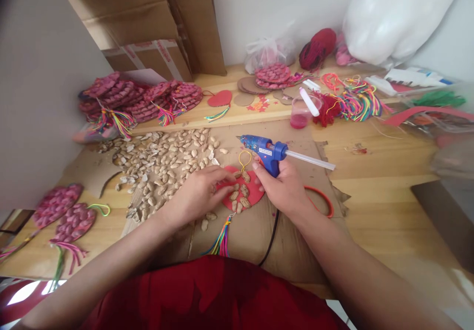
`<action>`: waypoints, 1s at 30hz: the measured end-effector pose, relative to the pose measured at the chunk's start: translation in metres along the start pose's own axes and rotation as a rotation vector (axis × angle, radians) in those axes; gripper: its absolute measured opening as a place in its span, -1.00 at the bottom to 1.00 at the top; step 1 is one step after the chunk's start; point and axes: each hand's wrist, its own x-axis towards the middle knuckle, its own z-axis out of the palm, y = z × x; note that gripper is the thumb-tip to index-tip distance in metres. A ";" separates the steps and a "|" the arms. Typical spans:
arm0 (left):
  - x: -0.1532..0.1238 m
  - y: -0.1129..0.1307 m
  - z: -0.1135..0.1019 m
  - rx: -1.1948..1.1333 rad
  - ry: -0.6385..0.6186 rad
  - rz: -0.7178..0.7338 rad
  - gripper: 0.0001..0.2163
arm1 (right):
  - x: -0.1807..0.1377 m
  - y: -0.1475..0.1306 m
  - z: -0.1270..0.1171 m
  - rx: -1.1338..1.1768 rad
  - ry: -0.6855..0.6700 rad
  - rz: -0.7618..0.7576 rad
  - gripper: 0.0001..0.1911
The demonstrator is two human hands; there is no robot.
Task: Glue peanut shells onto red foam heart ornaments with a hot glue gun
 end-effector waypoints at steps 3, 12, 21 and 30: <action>-0.001 -0.004 0.002 -0.011 0.068 -0.021 -0.87 | 0.000 0.001 0.000 -0.013 -0.002 0.015 -0.61; 0.000 -0.009 0.002 -0.047 0.038 -0.083 -0.87 | 0.000 0.002 0.000 -0.037 0.021 0.016 -0.60; -0.004 -0.010 -0.002 0.095 0.149 0.068 -0.93 | -0.001 -0.001 0.001 0.011 0.050 -0.022 -0.64; 0.025 0.020 -0.012 0.484 -0.130 0.504 -0.87 | 0.000 -0.008 0.002 0.058 0.094 -0.052 -0.70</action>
